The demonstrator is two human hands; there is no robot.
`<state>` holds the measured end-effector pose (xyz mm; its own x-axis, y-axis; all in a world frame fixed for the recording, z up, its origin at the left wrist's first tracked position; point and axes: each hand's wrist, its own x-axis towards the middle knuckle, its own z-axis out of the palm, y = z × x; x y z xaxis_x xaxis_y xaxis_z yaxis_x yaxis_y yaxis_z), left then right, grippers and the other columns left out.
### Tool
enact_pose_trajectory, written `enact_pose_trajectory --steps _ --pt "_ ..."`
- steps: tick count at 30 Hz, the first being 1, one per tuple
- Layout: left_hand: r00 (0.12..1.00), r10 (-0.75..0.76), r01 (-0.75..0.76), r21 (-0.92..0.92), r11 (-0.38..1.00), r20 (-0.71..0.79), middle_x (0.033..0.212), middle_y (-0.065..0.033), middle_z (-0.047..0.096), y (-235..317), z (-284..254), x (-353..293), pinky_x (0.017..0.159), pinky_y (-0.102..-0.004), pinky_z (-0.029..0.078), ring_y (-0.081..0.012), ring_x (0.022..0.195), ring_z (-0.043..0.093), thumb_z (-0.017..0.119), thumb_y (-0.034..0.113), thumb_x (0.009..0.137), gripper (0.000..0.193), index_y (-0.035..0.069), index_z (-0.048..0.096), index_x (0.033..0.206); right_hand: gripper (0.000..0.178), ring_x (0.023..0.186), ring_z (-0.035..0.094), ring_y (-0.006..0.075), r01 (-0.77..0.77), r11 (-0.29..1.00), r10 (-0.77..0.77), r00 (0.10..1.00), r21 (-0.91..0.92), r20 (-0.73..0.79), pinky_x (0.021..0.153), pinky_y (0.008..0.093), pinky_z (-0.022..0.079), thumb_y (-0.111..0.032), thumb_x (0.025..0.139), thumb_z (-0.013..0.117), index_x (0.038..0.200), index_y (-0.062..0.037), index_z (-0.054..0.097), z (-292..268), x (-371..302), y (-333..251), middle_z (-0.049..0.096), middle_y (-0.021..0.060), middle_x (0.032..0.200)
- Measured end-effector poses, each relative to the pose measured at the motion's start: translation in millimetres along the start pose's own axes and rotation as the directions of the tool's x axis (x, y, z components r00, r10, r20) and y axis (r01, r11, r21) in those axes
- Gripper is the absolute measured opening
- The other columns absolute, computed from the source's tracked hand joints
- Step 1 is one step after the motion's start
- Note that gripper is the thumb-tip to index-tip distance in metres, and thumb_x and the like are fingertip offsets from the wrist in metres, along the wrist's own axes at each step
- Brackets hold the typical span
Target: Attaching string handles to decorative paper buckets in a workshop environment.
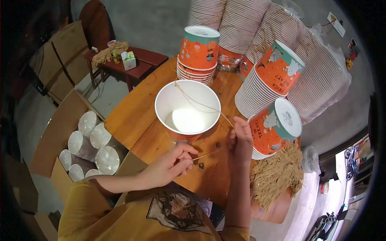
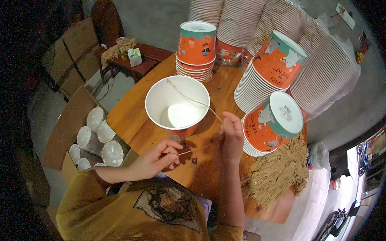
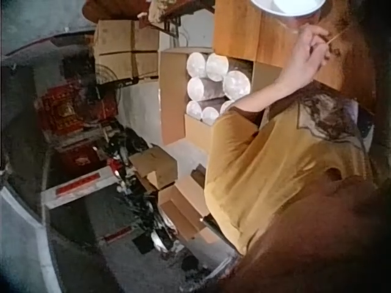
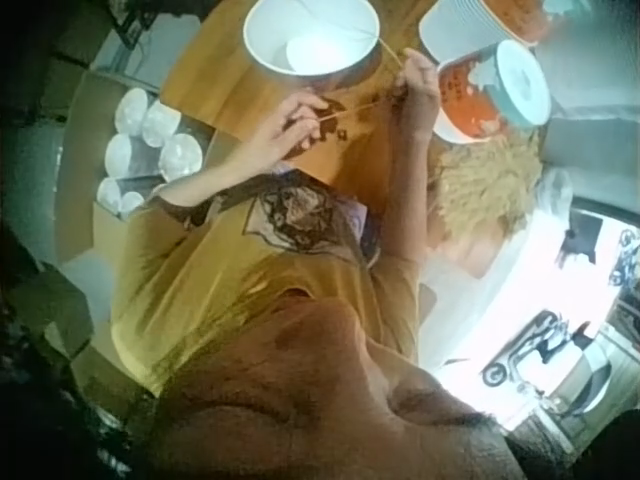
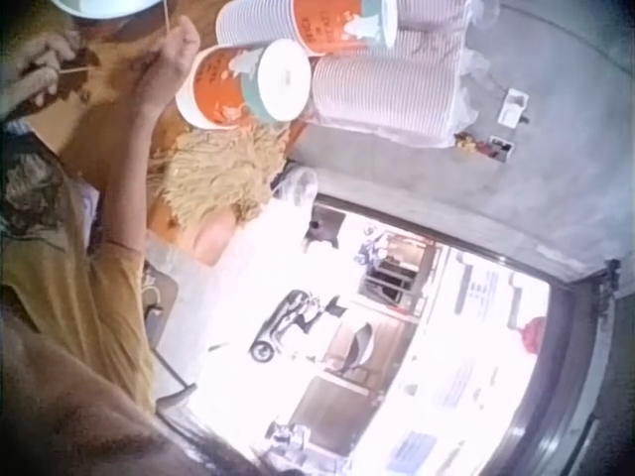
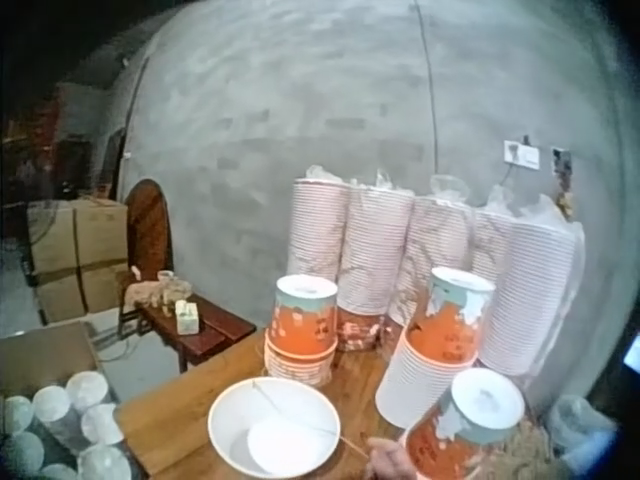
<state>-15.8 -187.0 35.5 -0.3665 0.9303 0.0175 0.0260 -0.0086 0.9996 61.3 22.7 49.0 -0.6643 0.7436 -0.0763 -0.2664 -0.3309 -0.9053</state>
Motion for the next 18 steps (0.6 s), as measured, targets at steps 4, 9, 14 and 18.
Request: enact_pose_trajectory --steps 4,9,14,18 --pt "1.000 -0.016 0.018 0.085 0.996 -0.024 0.090 -0.0031 0.058 3 -6 1 0.072 -0.0240 0.049 -0.0089 0.078 0.056 0.048 0.015 0.101 0.024 0.005 0.042 0.121 0.021 0.059 0.045 0.0082 0.239 0.887 -0.238 0.970 -0.395 0.053 0.055 0.0212 0.039 -0.010 0.094 0.053 0.113 -0.0007 0.054 -12 5 17 0.048 -0.0006 0.070" --pt "0.991 0.134 -0.118 0.444 0.888 -0.005 0.078 -0.0082 0.057 11 -10 5 0.065 -0.0309 0.049 -0.0209 0.068 0.059 0.048 0.013 0.099 0.018 0.006 0.042 0.115 0.032 0.098 0.059 0.0180 0.489 0.747 -0.290 0.850 -0.450 0.440 0.075 0.0297 0.050 0.000 0.086 0.057 0.119 -0.0020 0.054 2 -48 7 0.058 0.0098 0.115" --pt "0.967 0.246 -0.250 0.426 0.870 0.067 0.076 -0.0097 0.056 27 -11 17 0.060 -0.0319 0.047 -0.0240 0.065 0.058 0.050 0.010 0.097 0.014 0.005 0.042 0.108 0.030 0.089 0.063 0.0150 0.118 0.925 0.053 0.901 -0.361 0.431 0.077 0.0267 0.051 -0.006 0.091 0.058 0.120 -0.0014 0.051 17 -74 17 0.062 0.0103 0.104" --pt "0.987 0.098 -0.135 0.338 0.932 0.124 0.075 -0.0082 0.055 36 -13 21 0.057 -0.0315 0.044 -0.0198 0.063 0.056 0.050 0.007 0.096 0.012 0.005 0.042 0.104 0.035 0.083 0.064 0.0146 0.220 0.907 -0.034 0.889 -0.360 0.457 0.071 0.0286 0.052 -0.010 0.087 0.069 0.116 -0.0022 0.053 10 -70 34 0.063 0.0094 0.097"
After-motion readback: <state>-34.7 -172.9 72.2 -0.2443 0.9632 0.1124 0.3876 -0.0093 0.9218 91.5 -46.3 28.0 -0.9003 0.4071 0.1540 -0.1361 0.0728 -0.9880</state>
